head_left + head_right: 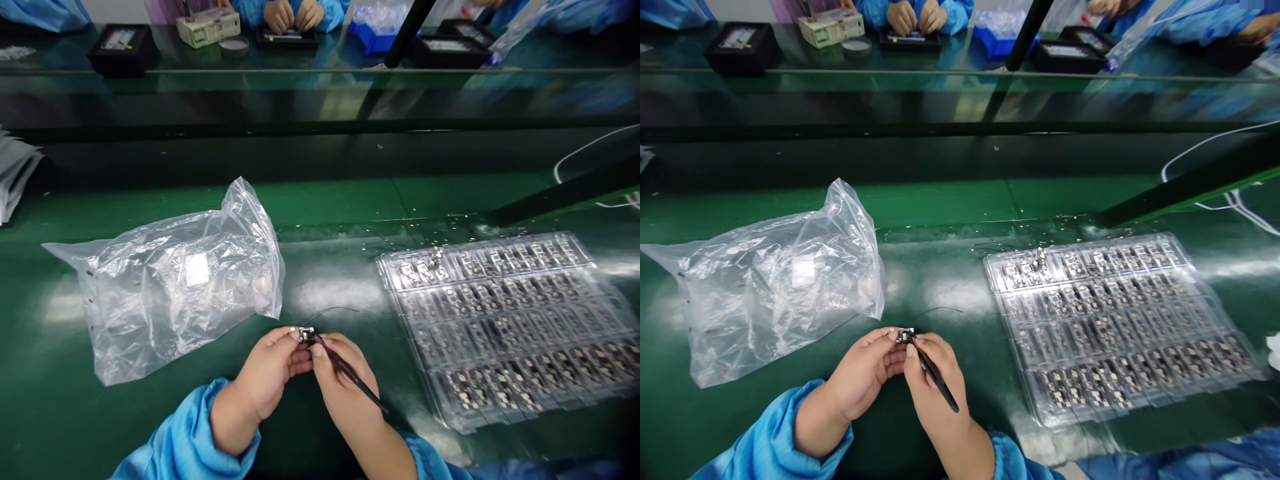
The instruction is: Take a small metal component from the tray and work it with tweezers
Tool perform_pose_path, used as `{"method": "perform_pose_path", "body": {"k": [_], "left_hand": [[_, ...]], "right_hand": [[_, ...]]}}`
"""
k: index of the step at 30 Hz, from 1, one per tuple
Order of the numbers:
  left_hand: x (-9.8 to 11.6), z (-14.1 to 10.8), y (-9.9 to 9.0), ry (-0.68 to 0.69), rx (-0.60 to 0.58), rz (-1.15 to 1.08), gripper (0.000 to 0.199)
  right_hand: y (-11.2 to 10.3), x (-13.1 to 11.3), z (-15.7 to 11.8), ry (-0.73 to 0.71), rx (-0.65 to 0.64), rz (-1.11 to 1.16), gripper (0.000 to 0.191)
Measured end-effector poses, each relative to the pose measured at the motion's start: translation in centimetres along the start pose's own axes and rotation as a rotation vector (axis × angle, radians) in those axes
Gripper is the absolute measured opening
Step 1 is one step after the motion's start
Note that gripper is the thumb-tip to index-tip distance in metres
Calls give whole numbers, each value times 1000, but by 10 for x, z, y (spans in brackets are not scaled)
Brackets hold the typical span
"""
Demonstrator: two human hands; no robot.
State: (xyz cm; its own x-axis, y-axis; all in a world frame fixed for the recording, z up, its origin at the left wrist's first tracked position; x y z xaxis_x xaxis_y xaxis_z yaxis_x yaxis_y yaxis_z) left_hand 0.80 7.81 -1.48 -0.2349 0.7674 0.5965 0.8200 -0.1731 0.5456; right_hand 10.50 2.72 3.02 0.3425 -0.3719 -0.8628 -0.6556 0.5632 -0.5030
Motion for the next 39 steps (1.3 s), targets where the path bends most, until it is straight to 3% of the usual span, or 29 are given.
{"method": "perform_pose_path", "body": {"k": [7,13,19,25,39], "left_hand": [[2,0,2,3,-3,2,24],[2,-2,1,-30,45,18,29],[2,-2,2,-9,22,-9,28],[3,-2,5,28,-15,-4,21],[5,-1,6,28,-36,-9,18]], "right_hand": [[-5,1,-8,-83,51,-58,14],[-22,-7,-10,-173,140,15,14],[-8,-25,-4,-394,38,-460,12],[4,-24,-3,-404,18,-659,26],[9,-19,-1,-356,-72,-673,27]]}}
Point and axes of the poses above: each hand's wrist, its own z-axis towards the middle knuckle, its own y-axis out of the palm, x = y × z, the point moved 7 cm from there along z, towards the middle knuckle, and after that the axes turned 15 degrees about y, right-handed, at the moved point
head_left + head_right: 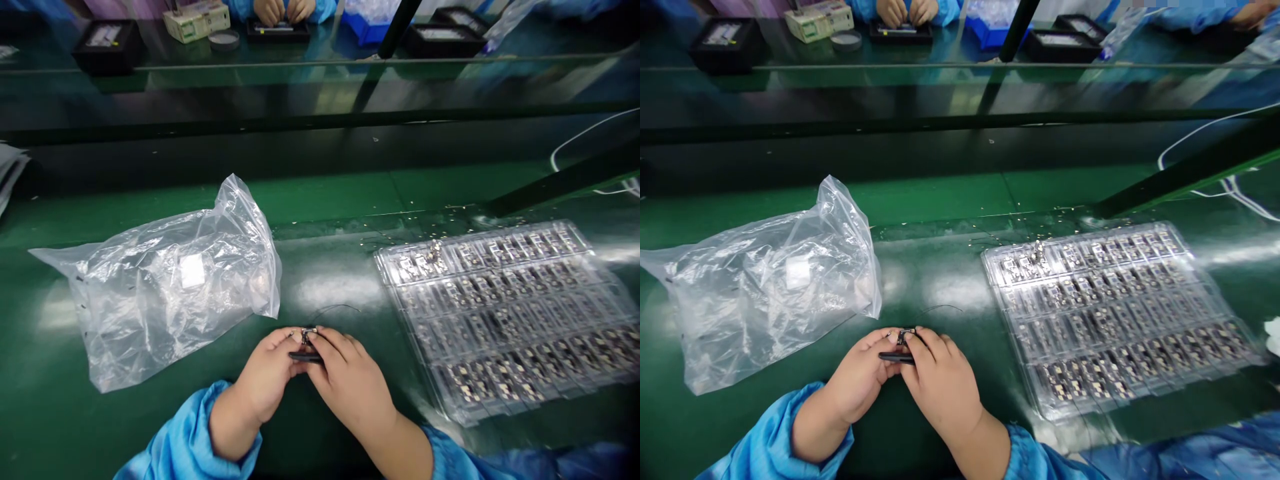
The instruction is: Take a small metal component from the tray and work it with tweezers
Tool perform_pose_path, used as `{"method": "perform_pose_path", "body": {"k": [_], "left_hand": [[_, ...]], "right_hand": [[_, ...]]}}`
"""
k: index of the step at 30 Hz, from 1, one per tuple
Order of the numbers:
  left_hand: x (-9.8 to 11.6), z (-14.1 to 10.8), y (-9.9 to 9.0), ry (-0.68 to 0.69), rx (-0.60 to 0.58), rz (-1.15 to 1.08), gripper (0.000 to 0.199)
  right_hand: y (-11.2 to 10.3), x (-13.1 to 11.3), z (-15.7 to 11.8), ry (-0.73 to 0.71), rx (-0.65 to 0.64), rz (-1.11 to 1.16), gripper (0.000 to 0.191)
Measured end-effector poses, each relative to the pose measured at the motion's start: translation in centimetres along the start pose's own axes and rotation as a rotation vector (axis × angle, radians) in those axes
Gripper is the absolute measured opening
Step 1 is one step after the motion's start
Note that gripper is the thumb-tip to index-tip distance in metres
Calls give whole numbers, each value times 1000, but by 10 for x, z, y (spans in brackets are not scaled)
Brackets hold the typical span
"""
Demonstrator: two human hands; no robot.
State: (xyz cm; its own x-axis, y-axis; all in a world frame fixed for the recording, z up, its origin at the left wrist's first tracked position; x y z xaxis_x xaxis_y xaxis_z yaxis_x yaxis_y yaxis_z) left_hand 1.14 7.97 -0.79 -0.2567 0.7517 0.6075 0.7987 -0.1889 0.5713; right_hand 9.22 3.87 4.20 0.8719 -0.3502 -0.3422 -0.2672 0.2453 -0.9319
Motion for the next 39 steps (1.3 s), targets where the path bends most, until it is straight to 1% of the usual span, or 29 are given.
{"method": "perform_pose_path", "body": {"k": [8,15,19,24,28,32,33,34,35,37,38,39], "left_hand": [[-1,0,-1,2,-4,13,21],[1,0,1,-6,-53,56,24],[3,-1,2,-9,-39,48,24],[1,-1,0,-14,-15,37,23],[1,0,-1,-11,-6,48,25],[1,-1,2,-2,-48,55,29],[0,-1,1,-7,-48,58,30],[-1,-2,0,-19,-41,67,31],[-3,-2,-1,-35,-24,82,32],[-5,-2,-6,-65,16,119,37],[-6,-2,-7,-71,30,135,39],[-6,-2,-8,-72,36,146,41]], "right_hand": [[0,0,1,-19,-6,-10,27],[-1,-2,0,-69,-17,-57,28],[0,-1,0,-66,-25,-63,27],[1,1,0,-37,-19,-40,28],[0,1,0,-50,-5,-1,29],[-3,4,-3,-56,-10,87,29],[-4,7,-3,-21,-23,135,28],[-4,13,0,66,-54,196,28],[-2,22,2,210,-103,272,27],[9,44,3,612,-250,466,31],[16,50,-1,803,-339,572,35],[23,53,-5,946,-425,672,39]]}}
Point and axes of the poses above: each hand's wrist, its own z-axis towards the middle knuckle, its own y-axis out of the palm, x = y × z, the point moved 7 cm from there along z, towards the middle knuckle, and after that the axes turned 15 degrees about y, right-handed, at the moved point
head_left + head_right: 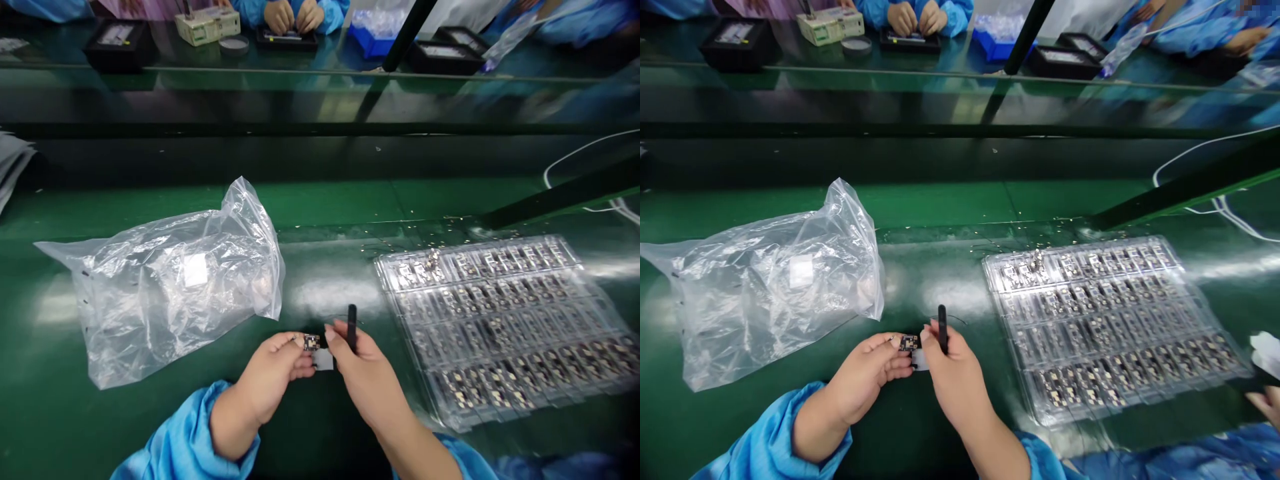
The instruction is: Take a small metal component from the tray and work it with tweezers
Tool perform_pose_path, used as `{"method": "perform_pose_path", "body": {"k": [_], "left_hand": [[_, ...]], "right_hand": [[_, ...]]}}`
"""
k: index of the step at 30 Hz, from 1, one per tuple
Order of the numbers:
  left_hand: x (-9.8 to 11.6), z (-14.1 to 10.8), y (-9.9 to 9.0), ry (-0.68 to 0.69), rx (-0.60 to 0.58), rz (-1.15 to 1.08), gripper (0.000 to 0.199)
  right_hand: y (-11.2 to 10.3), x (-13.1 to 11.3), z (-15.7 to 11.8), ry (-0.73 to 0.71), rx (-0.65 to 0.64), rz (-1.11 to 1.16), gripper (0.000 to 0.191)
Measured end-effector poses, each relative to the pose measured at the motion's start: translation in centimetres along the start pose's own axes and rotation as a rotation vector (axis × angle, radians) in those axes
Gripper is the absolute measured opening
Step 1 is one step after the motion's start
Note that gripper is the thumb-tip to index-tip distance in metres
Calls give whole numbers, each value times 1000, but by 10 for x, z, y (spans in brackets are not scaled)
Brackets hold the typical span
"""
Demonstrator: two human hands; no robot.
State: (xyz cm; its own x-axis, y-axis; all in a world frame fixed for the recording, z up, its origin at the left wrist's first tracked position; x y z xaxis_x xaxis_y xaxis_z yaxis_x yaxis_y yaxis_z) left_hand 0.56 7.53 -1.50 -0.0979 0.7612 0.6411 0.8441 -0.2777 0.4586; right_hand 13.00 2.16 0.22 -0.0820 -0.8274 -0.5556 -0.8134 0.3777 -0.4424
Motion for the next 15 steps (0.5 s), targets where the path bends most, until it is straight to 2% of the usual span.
{"method": "perform_pose_path", "body": {"k": [2,4,11,15], "left_hand": [[0,0,1,7,-12,20,42],[0,-1,3,14,-39,34,42],[3,0,7,57,-177,99,37],[2,-3,13,74,-203,114,47]], "right_hand": [[9,4,0,144,-141,107,45],[15,4,-2,177,-215,117,47],[22,4,-5,212,-296,89,46],[27,22,-2,262,-385,164,52]]}}
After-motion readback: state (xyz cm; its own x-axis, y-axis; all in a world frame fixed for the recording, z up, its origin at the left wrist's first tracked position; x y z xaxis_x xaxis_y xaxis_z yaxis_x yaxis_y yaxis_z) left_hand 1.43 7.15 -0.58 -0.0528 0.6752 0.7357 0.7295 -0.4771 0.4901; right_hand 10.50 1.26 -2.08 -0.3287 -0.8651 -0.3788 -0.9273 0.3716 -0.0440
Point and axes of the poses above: each hand's wrist, its own z-axis towards the middle knuckle, its own y-axis out of the palm, x = y × z, the point moved 7 cm from there along z, towards the middle knuckle, and after that the axes turned 15 degrees about y, right-handed, at the moved point
